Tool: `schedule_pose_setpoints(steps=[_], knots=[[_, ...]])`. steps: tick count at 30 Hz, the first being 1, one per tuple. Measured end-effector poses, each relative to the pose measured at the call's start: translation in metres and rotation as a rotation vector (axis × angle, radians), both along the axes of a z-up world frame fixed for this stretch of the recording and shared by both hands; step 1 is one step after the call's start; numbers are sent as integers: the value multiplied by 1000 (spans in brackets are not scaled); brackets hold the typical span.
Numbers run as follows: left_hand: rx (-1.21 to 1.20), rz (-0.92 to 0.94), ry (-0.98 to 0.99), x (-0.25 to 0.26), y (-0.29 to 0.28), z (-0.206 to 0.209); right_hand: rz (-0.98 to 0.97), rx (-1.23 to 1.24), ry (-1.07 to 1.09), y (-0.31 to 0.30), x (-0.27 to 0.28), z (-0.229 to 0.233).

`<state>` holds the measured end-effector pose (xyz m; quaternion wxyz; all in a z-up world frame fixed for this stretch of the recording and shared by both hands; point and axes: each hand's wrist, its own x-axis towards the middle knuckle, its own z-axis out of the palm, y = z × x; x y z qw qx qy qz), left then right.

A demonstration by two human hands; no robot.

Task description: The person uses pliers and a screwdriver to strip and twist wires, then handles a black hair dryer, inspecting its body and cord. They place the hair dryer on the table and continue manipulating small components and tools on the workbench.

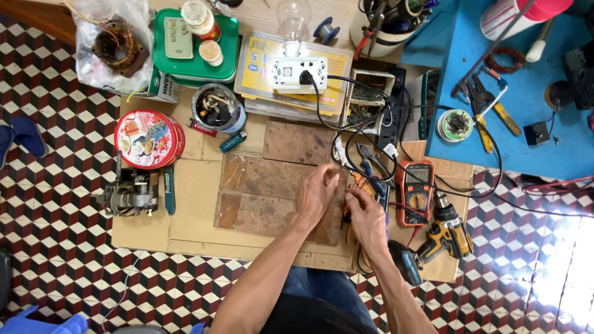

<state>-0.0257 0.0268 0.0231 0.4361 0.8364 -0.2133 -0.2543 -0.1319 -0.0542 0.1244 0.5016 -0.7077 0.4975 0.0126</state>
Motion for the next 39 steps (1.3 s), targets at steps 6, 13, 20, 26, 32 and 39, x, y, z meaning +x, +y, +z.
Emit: schedule_pose_setpoints(steps=[6,13,20,26,32,39], knots=[[343,-236,-230,35,-66,-38,-18,22,-152,10,-21,-12],[-176,195,-156,-17,-15,18,-434,415,-310,6,-55,-2],[-480,19,50,-94,49,85,-465,745,-748,19,-21,-29],[-1413,553,1402,-63,97,94,-224,467,-825,41,-16,7],[-1276,469,1197,-48,99,123,498,-365,-578,123,-21,34],[-1027,231,1268,-67,117,149,357,-366,-467,99,18,0]])
